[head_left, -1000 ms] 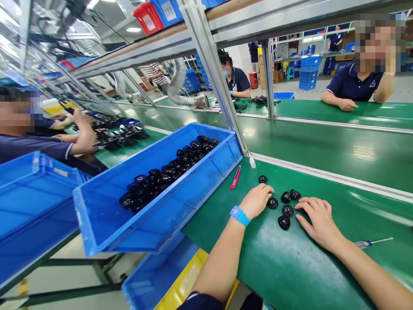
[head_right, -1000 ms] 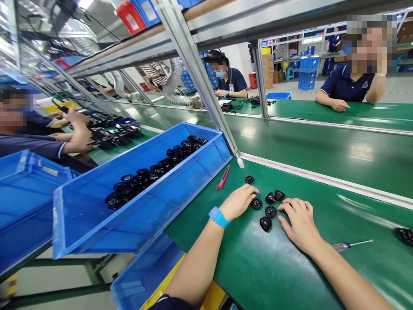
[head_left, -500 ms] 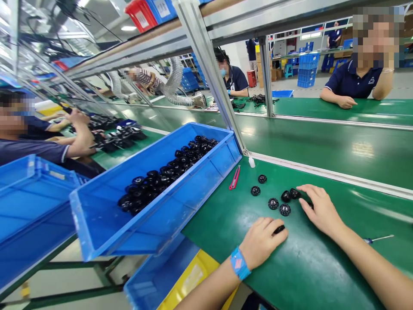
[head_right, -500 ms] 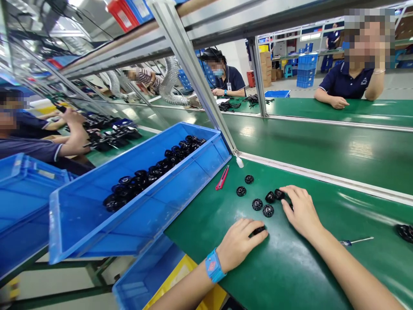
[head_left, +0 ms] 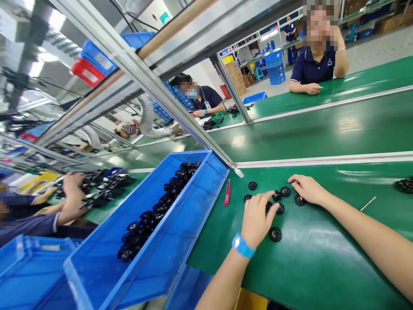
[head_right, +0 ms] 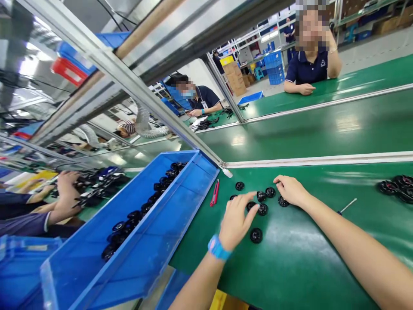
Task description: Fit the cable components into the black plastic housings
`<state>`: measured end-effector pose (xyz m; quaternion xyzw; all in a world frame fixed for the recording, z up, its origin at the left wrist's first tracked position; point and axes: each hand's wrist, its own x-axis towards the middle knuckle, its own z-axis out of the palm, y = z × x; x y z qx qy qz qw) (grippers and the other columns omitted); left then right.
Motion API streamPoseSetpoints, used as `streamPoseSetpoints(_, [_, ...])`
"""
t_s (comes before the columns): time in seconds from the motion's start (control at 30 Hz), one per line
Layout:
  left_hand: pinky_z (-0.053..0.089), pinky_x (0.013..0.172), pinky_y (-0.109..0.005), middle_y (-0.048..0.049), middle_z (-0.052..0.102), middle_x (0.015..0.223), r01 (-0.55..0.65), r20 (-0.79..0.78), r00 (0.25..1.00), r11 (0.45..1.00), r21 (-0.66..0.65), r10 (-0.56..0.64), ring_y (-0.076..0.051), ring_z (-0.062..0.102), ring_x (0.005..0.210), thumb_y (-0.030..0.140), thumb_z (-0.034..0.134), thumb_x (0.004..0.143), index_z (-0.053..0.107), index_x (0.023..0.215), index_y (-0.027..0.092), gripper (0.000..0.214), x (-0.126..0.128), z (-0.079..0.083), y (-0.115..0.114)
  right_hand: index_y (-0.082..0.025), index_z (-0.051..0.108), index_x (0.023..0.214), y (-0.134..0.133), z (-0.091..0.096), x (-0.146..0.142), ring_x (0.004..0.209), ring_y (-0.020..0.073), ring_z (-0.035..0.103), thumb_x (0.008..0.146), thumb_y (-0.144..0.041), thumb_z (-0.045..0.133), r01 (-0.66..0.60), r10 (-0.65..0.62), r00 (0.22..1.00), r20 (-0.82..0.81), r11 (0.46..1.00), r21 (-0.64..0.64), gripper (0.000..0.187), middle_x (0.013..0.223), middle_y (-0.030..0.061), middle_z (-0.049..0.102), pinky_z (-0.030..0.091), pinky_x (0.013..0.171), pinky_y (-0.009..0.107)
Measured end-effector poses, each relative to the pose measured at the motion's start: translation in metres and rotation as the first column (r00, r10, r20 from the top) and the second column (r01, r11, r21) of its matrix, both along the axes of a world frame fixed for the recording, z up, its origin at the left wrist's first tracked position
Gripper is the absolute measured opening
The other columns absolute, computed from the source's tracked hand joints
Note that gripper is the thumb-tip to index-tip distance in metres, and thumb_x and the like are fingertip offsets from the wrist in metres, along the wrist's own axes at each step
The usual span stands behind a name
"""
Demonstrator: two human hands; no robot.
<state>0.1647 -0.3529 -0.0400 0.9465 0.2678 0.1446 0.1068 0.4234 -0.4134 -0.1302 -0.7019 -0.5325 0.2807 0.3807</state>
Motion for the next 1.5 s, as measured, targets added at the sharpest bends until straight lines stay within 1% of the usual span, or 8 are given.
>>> streamPoseSetpoints(0.17, [0.057, 0.095, -0.042, -0.0067, 0.081, 0.105, -0.051, -0.106, 0.993, 0.995, -0.088, 0.041, -0.027, 0.075, 0.103, 0.045, 0.072, 0.101, 0.076, 0.122, 0.023, 0.030, 0.051, -0.009, 0.043, -0.020, 0.067, 0.131, -0.005, 0.002, 0.001, 0.118, 0.0242, 0.067, 0.105, -0.045, 0.067, 0.060, -0.056, 0.997, -0.050, 0.996, 0.065, 0.036, 0.136, 0.0109, 0.066, 0.059, 0.102, 0.048])
streamPoseSetpoints(0.43, [0.054, 0.104, -0.051, -0.0100, 0.079, 0.122, -0.198, -0.112, 0.975, 0.979, -0.040, 0.192, -0.029, 0.069, 0.117, 0.032, 0.047, 0.113, 0.076, 0.124, 0.023, 0.032, 0.028, -0.018, 0.057, -0.021, 0.065, 0.136, -0.004, 0.002, -0.025, 0.126, 0.0271, 0.064, 0.104, -0.046, 0.067, 0.222, -0.162, 0.920, -0.356, 0.966, 0.135, 0.041, 0.143, 0.0119, 0.063, 0.056, 0.108, 0.052])
streamPoseSetpoints(0.6, [0.035, 0.127, -0.061, -0.0154, 0.050, 0.169, -0.272, 0.001, 0.962, 0.961, 0.048, 0.273, -0.037, 0.040, 0.158, 0.050, 0.044, 0.112, 0.057, 0.156, 0.022, 0.053, -0.003, -0.013, 0.030, -0.023, 0.062, 0.143, -0.004, 0.011, -0.054, 0.134, 0.0294, 0.060, 0.105, -0.047, 0.066, 0.307, -0.191, 0.806, -0.561, 0.944, 0.121, 0.046, 0.152, 0.0128, 0.057, 0.052, 0.114, 0.056])
streamPoseSetpoints(0.73, [0.020, 0.131, -0.074, -0.0161, 0.018, 0.183, 0.036, -0.099, 0.995, 0.997, 0.070, -0.029, -0.048, 0.010, 0.169, 0.083, 0.061, 0.091, 0.025, 0.174, 0.027, 0.106, -0.024, -0.021, -0.020, -0.023, 0.062, 0.142, 0.001, 0.019, -0.081, 0.133, 0.0290, 0.061, 0.105, -0.049, 0.065, 0.314, -0.148, 0.692, -0.707, 0.943, 0.110, 0.045, 0.151, 0.0128, 0.058, 0.052, 0.114, 0.056])
streamPoseSetpoints(0.9, [0.013, 0.127, -0.083, -0.0092, 0.012, 0.185, 0.143, -0.223, 0.964, 0.989, -0.037, -0.148, -0.051, 0.007, 0.169, 0.082, 0.058, 0.093, 0.032, 0.170, 0.044, 0.090, -0.002, -0.032, -0.045, -0.023, 0.062, 0.142, -0.001, 0.019, -0.084, 0.132, 0.0288, 0.061, 0.105, -0.051, 0.064, 0.335, -0.140, 0.575, -0.806, 0.939, 0.076, 0.046, 0.150, 0.0129, 0.059, 0.052, 0.114, 0.056])
streamPoseSetpoints(1.1, [0.008, 0.128, -0.083, -0.0039, 0.028, 0.181, -0.013, -0.206, 0.979, 0.999, -0.045, 0.004, -0.048, 0.012, 0.169, 0.066, 0.059, 0.102, 0.056, 0.156, 0.048, 0.057, 0.033, -0.030, 0.002, -0.024, 0.061, 0.143, -0.008, 0.004, -0.055, 0.133, 0.0286, 0.061, 0.105, -0.051, 0.063, 0.383, -0.188, 0.589, -0.786, 0.921, 0.068, 0.046, 0.151, 0.0127, 0.058, 0.052, 0.113, 0.054])
streamPoseSetpoints(1.3, [0.031, 0.124, -0.078, -0.0073, 0.048, 0.172, -0.175, -0.211, 0.963, 0.984, -0.018, 0.167, -0.045, 0.035, 0.162, 0.052, 0.054, 0.108, 0.060, 0.153, 0.044, 0.047, 0.027, -0.032, 0.052, -0.023, 0.062, 0.142, -0.005, -0.013, -0.052, 0.129, 0.0279, 0.063, 0.105, -0.052, 0.063, 0.348, -0.180, 0.689, -0.702, 0.932, 0.102, 0.046, 0.147, 0.0126, 0.061, 0.055, 0.110, 0.053])
streamPoseSetpoints(1.5, [0.027, 0.131, -0.070, -0.0069, 0.045, 0.174, -0.244, -0.194, 0.948, 0.968, 0.058, 0.251, -0.040, 0.032, 0.165, 0.052, 0.066, 0.102, 0.061, 0.153, 0.041, 0.052, 0.018, -0.012, 0.062, -0.024, 0.060, 0.145, -0.012, -0.010, -0.055, 0.134, 0.0295, 0.061, 0.106, -0.058, 0.060, 0.357, -0.193, 0.673, -0.714, 0.930, 0.084, 0.052, 0.150, 0.0131, 0.060, 0.051, 0.115, 0.057])
